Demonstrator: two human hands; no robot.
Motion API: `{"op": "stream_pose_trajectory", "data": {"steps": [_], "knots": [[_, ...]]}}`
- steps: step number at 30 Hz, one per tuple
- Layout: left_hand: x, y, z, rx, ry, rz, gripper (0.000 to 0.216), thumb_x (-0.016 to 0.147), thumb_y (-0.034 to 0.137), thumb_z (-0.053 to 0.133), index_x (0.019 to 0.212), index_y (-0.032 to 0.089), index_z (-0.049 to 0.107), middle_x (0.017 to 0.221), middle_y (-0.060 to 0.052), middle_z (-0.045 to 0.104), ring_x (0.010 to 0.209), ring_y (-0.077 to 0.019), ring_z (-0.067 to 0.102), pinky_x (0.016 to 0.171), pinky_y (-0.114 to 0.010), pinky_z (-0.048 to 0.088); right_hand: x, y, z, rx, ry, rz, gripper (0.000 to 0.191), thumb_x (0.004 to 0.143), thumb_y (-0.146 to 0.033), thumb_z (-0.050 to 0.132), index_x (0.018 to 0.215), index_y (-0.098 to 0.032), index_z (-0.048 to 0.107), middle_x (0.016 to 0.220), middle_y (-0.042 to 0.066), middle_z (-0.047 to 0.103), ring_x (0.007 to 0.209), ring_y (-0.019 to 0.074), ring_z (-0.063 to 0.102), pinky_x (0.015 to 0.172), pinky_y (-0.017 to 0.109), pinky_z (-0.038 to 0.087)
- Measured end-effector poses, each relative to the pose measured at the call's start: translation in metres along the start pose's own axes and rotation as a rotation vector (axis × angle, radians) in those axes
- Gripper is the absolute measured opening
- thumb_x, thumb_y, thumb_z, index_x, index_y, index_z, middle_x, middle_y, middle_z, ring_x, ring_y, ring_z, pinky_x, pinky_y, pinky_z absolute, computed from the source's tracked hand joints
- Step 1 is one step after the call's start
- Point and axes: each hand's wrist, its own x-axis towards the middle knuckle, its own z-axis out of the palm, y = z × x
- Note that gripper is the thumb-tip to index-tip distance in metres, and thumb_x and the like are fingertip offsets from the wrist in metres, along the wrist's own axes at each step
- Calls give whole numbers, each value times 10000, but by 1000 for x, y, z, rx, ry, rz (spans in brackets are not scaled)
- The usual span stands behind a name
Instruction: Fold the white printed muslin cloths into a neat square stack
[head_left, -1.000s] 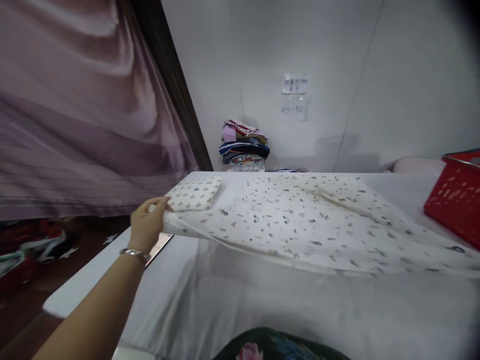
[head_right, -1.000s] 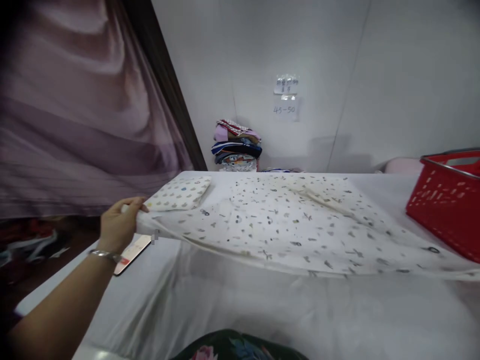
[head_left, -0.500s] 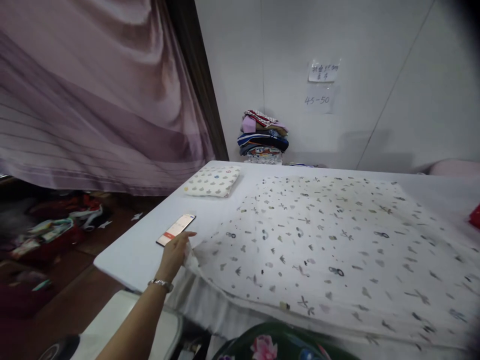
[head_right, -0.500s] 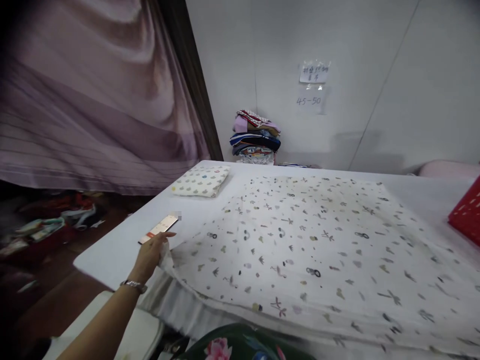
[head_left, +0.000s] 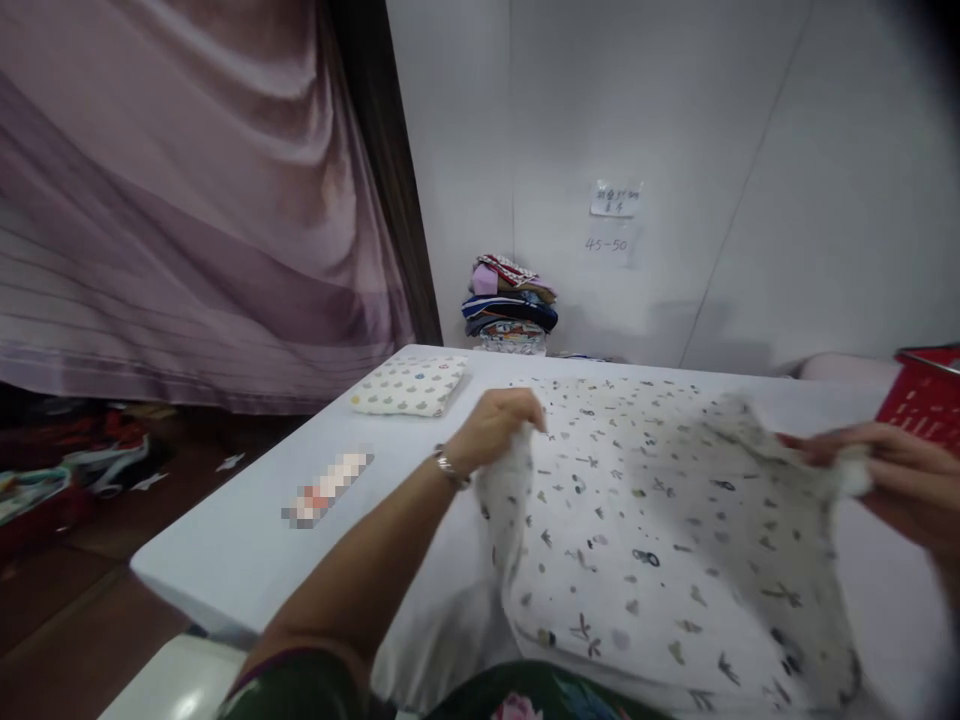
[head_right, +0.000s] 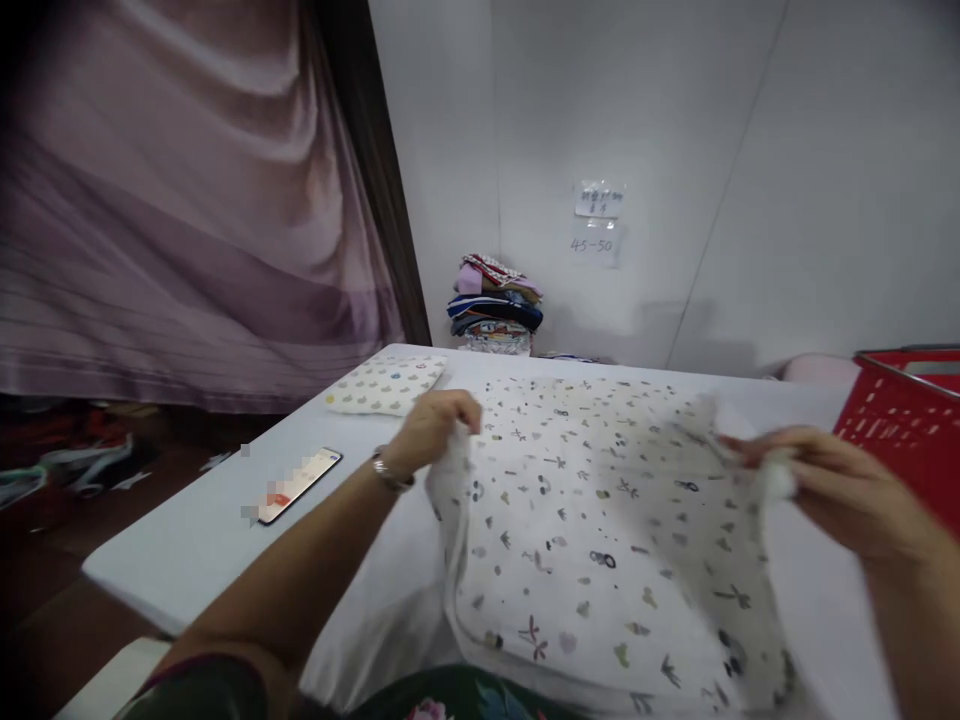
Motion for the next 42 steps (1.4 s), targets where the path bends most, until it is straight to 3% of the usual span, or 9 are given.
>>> {"op": "stream_pose_trajectory", "data": {"steps": [2, 4, 7, 9, 14, 20, 27, 34, 42], "knots": [[24, 1, 42, -170, -56, 29, 633, 764, 702, 329, 660, 157, 633, 630, -62, 590, 568, -127, 508, 575, -259, 388, 4, -8, 43, 107, -385, -28, 272, 646, -426, 738, 688, -170, 657, 708, 113, 650, 847, 247, 631, 806, 466, 410], [38, -4, 75, -337, -36, -26, 624, 775, 700, 296, 727, 166, 615, 551, -25, 535, 470, -102, 449, 494, -242, 347, 5, -13, 92, 215, -662, -92, 208, 683, -398, 712, 776, -219, 665, 730, 63, 662, 814, 212, 625, 843, 468, 406], [44, -17, 101, -522, 65, -142, 586, 792, 688, 274, 789, 180, 566, 451, 31, 434, 382, -86, 371, 422, -222, 292, 2, -9, 146, 319, -716, -72, 238, 711, -363, 689, 895, -222, 638, 797, 40, 656, 749, 173, 602, 727, 367, 463], [41, -25, 104, -592, 121, -197, 577, 798, 683, 265, 842, 183, 548, 436, 45, 416, 374, -88, 366, 408, -212, 287, 0, -1, 160, 384, -677, -51, 267, 713, -346, 687, 937, -219, 616, 810, 28, 643, 752, 164, 588, 701, 329, 457], [32, -29, 98, -666, 115, -240, 567, 820, 653, 273, 956, 173, 542, 437, 50, 419, 376, -85, 358, 407, -201, 288, -3, 14, 161, 427, -687, 6, 242, 720, -337, 680, 918, -224, 600, 816, 18, 619, 743, 156, 560, 671, 298, 429], [26, -22, 102, -584, 183, -134, 415, 850, 525, 400, 1017, 186, 571, 501, 43, 434, 441, -77, 356, 462, -210, 289, -5, 21, 170, 440, -627, -8, 230, 737, -327, 667, 934, -252, 576, 721, -21, 552, 639, 125, 500, 603, 262, 389], [21, -20, 109, -572, 292, -70, 316, 862, 437, 442, 1036, 203, 567, 548, 41, 396, 527, -97, 383, 547, -232, 332, -10, 22, 173, 447, -590, 1, 242, 720, -321, 684, 924, -264, 568, 723, -28, 556, 618, 116, 496, 585, 252, 385], [16, -17, 114, -529, 307, -29, 273, 861, 389, 469, 1048, 210, 555, 664, 30, 426, 616, -89, 406, 616, -224, 361, -13, 16, 171, 434, -586, -16, 271, 718, -311, 688, 953, -240, 572, 729, -19, 575, 611, 112, 506, 568, 243, 391], [15, -5, 111, -547, 306, -49, 305, 872, 418, 436, 974, 163, 569, 593, 34, 419, 594, -91, 431, 603, -222, 378, -20, 11, 169, 431, -596, -59, 284, 718, -282, 690, 982, -254, 586, 700, -26, 568, 580, 103, 490, 536, 235, 375]]}}
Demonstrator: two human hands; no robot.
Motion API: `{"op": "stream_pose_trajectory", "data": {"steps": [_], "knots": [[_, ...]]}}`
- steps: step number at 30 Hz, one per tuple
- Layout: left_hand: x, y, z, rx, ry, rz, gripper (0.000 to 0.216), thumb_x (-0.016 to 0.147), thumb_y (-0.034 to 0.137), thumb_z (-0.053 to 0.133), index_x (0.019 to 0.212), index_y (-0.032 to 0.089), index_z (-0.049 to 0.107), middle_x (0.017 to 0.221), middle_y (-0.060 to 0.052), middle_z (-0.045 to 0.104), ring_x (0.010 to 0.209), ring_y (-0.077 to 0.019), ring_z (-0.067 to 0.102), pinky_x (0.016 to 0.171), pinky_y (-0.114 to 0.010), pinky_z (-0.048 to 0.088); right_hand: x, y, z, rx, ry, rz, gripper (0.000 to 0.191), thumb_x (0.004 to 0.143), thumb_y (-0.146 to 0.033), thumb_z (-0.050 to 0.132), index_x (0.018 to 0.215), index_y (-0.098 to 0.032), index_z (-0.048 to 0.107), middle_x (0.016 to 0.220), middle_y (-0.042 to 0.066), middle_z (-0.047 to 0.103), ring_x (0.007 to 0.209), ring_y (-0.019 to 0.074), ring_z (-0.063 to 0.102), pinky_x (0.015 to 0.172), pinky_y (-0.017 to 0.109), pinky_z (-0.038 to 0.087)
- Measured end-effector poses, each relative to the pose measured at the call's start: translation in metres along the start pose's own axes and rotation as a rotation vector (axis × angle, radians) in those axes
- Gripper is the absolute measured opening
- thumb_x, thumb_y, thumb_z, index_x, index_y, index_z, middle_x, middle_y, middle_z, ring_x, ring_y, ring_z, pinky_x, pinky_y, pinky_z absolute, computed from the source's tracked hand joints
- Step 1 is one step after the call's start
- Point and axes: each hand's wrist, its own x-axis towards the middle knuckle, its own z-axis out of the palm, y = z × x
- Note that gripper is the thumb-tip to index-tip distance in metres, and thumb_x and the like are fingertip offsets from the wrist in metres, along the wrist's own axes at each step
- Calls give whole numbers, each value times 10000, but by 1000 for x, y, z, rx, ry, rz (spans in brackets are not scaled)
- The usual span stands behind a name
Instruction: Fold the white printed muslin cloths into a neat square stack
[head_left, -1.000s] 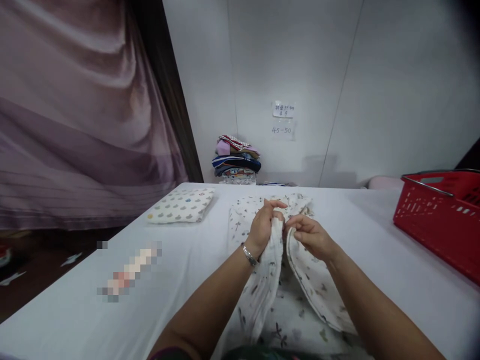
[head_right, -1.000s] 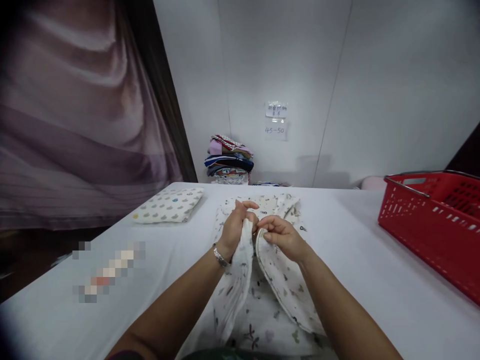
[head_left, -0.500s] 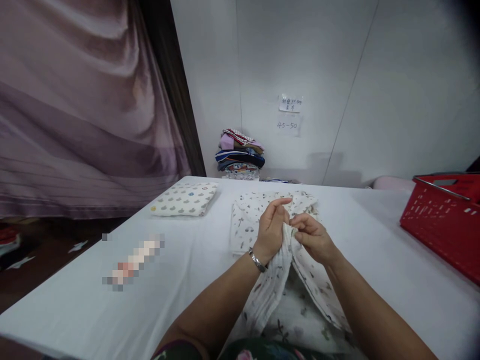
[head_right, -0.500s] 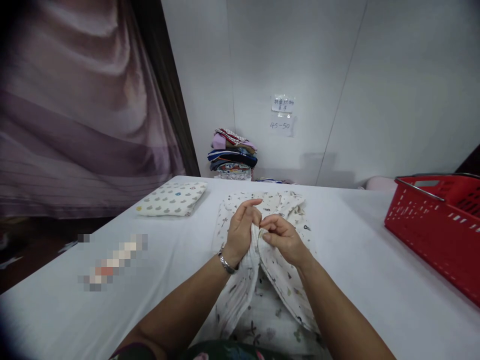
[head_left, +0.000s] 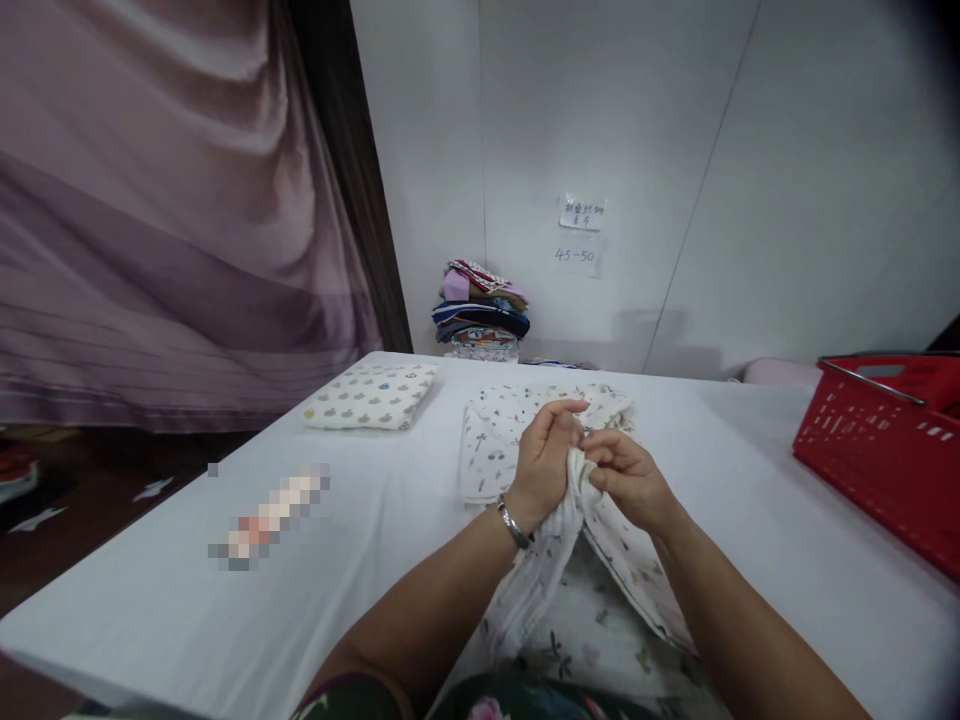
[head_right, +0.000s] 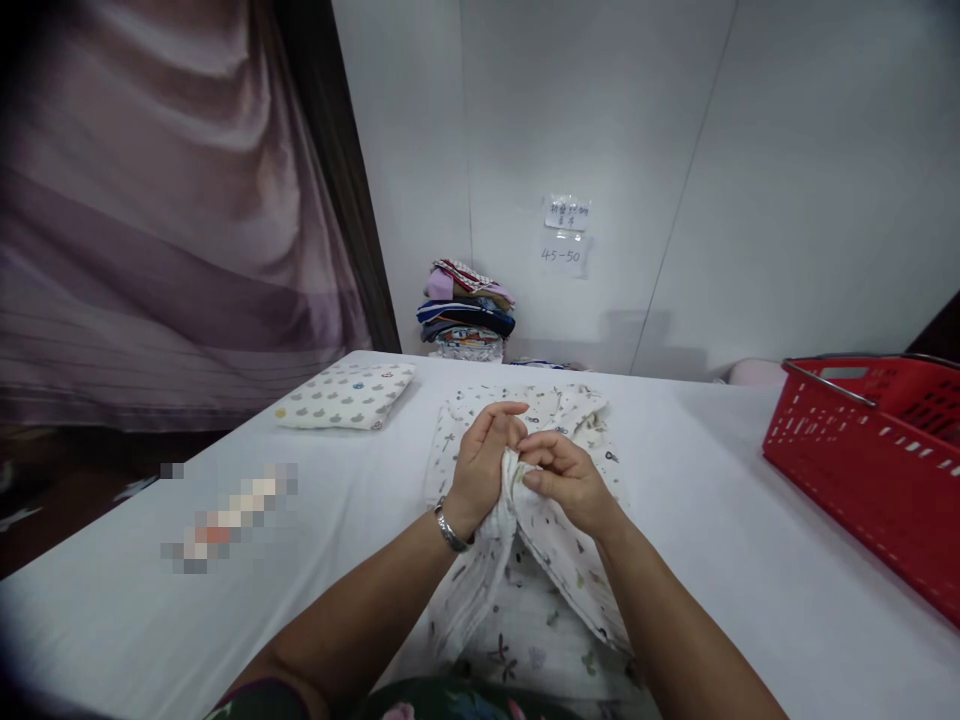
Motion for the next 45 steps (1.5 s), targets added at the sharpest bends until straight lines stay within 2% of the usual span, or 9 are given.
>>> {"op": "stream_pose_trajectory", "data": {"steps": [5, 11, 17, 24, 32, 36, 40, 42, 45], "knots": [[-5, 3, -4, 115, -18, -13, 304, 868, 412, 443, 991, 174, 587, 659, 13, 478, 606, -90, 431, 585, -220, 369, -2, 2, 1, -36, -2, 9, 336, 711, -301, 695, 1026, -240, 598, 664, -24, 546, 561, 101, 468, 525, 234, 366], [-6, 4, -4, 158, -38, -37, 301, 867, 382, 452, 1071, 193, 569, 669, 21, 477, 626, -93, 436, 633, -230, 378, -2, -1, 5, -103, 38, 0, 258, 696, -286, 706, 940, -225, 650, 663, -16, 531, 568, 94, 455, 515, 224, 367], [-4, 3, -1, 67, -15, -12, 365, 870, 342, 454, 1211, 208, 454, 754, 8, 518, 720, -107, 497, 733, -255, 407, 1, 1, 6, -44, 43, -8, 241, 697, -284, 708, 927, -242, 648, 680, -20, 545, 599, 102, 478, 549, 228, 378], [-2, 5, 2, -88, 15, -53, 317, 837, 361, 510, 1110, 201, 491, 754, 9, 524, 683, -95, 499, 690, -234, 415, 4, 9, 15, 128, 108, -22, 247, 701, -302, 704, 932, -267, 624, 674, -30, 553, 545, 88, 469, 505, 205, 368], [1, 4, -6, -25, -95, -133, 352, 851, 365, 483, 1164, 204, 481, 854, -25, 581, 792, -124, 544, 807, -290, 417, 4, -2, 7, -180, 54, -75, 206, 746, -273, 667, 945, -247, 624, 690, -25, 549, 590, 98, 473, 548, 229, 392], [7, -1, -6, -10, -81, -131, 435, 873, 362, 454, 1278, 220, 388, 970, -46, 582, 966, -146, 531, 919, -320, 374, 7, -11, 6, -349, 48, -153, 190, 786, -253, 623, 975, -253, 605, 853, 11, 592, 783, 146, 546, 721, 296, 447], [14, -6, -5, -34, -84, -154, 468, 880, 386, 439, 1311, 241, 327, 1262, -75, 481, 1165, -156, 446, 1000, -328, 323, 13, -16, 5, -496, 74, -280, 200, 780, -250, 626, 977, -262, 593, 1122, 48, 540, 1091, 209, 468, 967, 383, 338], [16, -9, -5, -4, -70, -150, 479, 879, 405, 438, 1317, 253, 315, 1353, -73, 400, 1215, -155, 407, 1021, -322, 304, 16, -16, 3, -497, 96, -267, 227, 775, -278, 631, 995, -266, 577, 1155, 51, 523, 1116, 216, 453, 982, 392, 326], [21, -15, -4, 63, -32, -128, 492, 869, 460, 428, 1311, 267, 329, 1397, -65, 348, 1224, -169, 404, 1007, -319, 321, 21, -13, -1, -451, 97, -203, 258, 777, -313, 629, 1021, -262, 559, 1056, 45, 562, 1041, 199, 496, 932, 365, 372]]}}
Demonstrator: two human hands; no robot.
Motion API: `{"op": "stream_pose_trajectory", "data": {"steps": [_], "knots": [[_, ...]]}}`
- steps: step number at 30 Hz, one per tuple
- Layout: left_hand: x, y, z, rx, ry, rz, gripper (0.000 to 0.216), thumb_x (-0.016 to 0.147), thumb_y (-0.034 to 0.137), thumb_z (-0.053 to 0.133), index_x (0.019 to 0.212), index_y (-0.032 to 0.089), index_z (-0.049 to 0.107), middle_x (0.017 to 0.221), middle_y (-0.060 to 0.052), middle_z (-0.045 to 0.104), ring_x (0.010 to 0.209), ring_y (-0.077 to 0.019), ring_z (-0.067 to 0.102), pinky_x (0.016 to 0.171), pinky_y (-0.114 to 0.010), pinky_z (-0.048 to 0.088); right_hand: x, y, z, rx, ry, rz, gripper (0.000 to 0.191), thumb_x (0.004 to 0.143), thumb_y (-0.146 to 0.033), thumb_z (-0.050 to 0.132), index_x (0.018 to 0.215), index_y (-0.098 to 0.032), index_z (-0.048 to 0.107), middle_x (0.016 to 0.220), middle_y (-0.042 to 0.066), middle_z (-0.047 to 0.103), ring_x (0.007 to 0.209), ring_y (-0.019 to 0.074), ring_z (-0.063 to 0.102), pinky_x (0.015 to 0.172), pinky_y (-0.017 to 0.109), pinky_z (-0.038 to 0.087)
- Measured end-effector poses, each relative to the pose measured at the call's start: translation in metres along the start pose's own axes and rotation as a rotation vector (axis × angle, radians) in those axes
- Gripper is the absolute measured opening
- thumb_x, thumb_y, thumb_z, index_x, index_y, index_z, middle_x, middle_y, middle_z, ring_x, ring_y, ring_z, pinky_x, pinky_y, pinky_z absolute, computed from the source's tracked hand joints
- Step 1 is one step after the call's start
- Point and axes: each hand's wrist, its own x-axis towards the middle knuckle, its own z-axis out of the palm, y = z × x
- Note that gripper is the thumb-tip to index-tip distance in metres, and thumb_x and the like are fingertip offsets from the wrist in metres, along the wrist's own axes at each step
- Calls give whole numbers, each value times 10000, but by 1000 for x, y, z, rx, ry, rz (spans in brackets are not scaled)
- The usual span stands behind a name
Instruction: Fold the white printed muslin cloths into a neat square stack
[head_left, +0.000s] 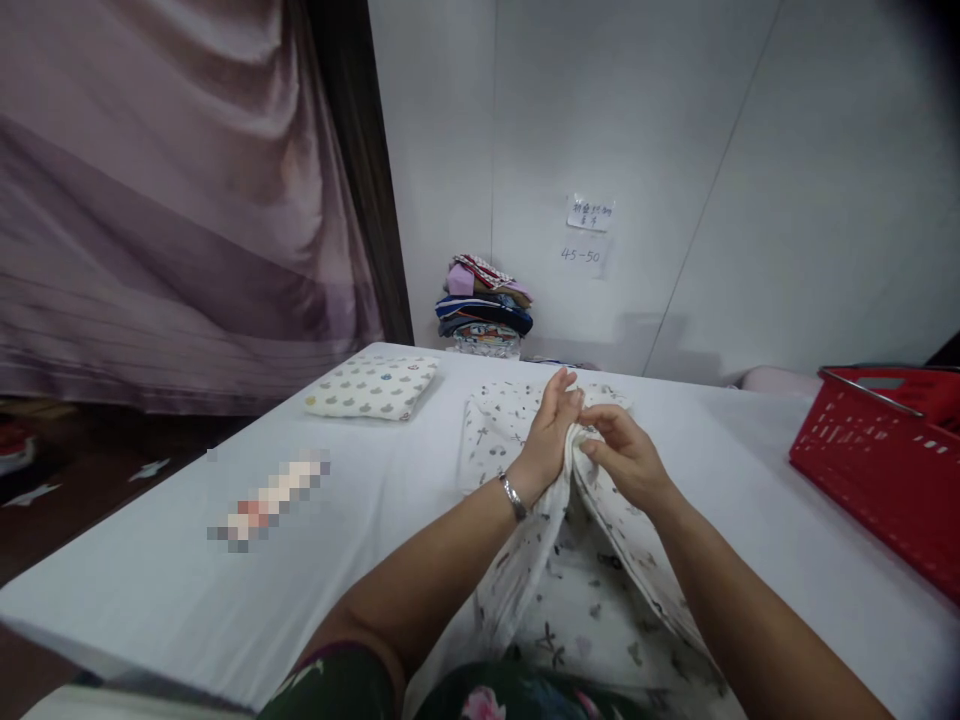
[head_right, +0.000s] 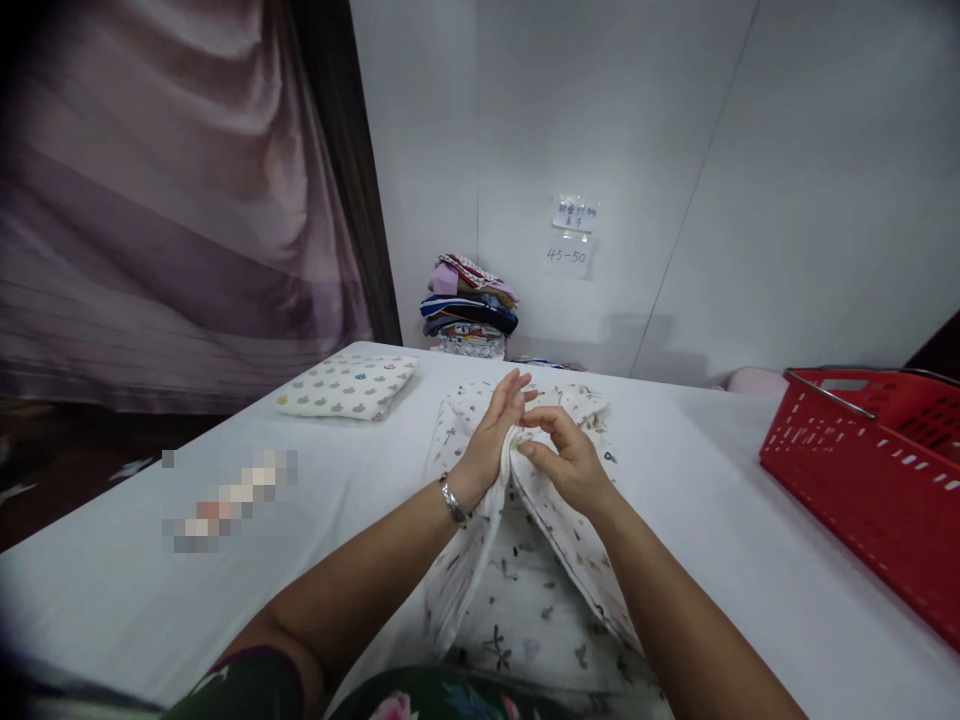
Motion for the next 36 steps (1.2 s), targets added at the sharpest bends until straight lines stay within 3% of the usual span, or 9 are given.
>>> {"op": "stream_pose_trajectory", "data": {"steps": [6, 10, 12, 14, 16, 18, 25, 31, 36], "knots": [[23, 4, -12, 178, 134, 34, 452, 848, 458, 468, 1227, 214, 436, 1224, -89, 515, 1036, -183, 531, 884, -334, 405, 16, 2, -4, -7, -31, 25, 197, 779, -325, 628, 950, -230, 600, 933, 22, 590, 909, 164, 528, 856, 313, 396], [5, 34, -29, 337, 293, 300, 291, 881, 374, 420, 1081, 198, 537, 1070, -66, 583, 976, -165, 539, 890, -328, 392, 31, -5, -6, 58, 14, 44, 175, 774, -336, 635, 896, -217, 593, 846, 10, 589, 767, 136, 531, 711, 273, 429], [-28, 44, -31, 453, 137, 450, 243, 892, 320, 395, 1019, 203, 566, 1022, -66, 602, 974, -166, 544, 887, -323, 396, 38, -10, -6, 86, 21, 48, 183, 766, -342, 645, 883, -214, 587, 805, 4, 583, 702, 119, 520, 641, 249, 424], [-69, 41, -29, 602, -271, 508, 227, 887, 290, 396, 981, 208, 587, 951, -63, 631, 931, -169, 566, 858, -314, 416, 43, -15, -5, 87, 20, 43, 202, 753, -357, 657, 873, -211, 586, 763, -2, 575, 656, 109, 507, 594, 235, 414], [-108, 23, -23, 759, -641, 451, 269, 881, 323, 405, 1051, 199, 571, 997, -71, 637, 932, -173, 576, 832, -304, 432, 48, -20, -4, 78, 18, 33, 223, 739, -380, 668, 856, -209, 586, 731, -7, 568, 629, 106, 500, 563, 230, 408], [-136, -5, -19, 946, -796, 350, 381, 845, 453, 445, 1097, 188, 551, 1052, -77, 628, 937, -193, 584, 798, -313, 448, 52, -26, -4, 72, 20, 17, 241, 724, -398, 678, 842, -208, 586, 726, -6, 571, 624, 105, 503, 552, 229, 408], [-162, -60, -16, 1422, -895, 234, 563, 683, 648, 532, 887, 128, 609, 852, -100, 647, 781, -242, 597, 638, -350, 446, 77, -41, -14, 22, 131, -96, 275, 708, -432, 685, 806, -206, 562, 708, -21, 559, 604, 92, 515, 537, 223, 424], [-161, -38, -24, 1567, -862, 400, 370, 683, 474, 642, 780, 119, 610, 753, -93, 641, 720, -233, 582, 739, -422, 424, 133, -69, -41, -51, 339, -219, 245, 743, -399, 649, 789, -178, 553, 701, -28, 541, 616, 88, 535, 550, 225, 431], [-144, 0, -40, 1632, -749, 454, 440, 693, 439, 649, 973, 108, 574, 710, -84, 644, 708, -223, 577, 894, -482, 359, 184, -102, -70, -167, 527, -238, 176, 750, -264, 621, 788, -102, 564, 700, -11, 567, 610, 57, 533, 537, 197, 379]]}}
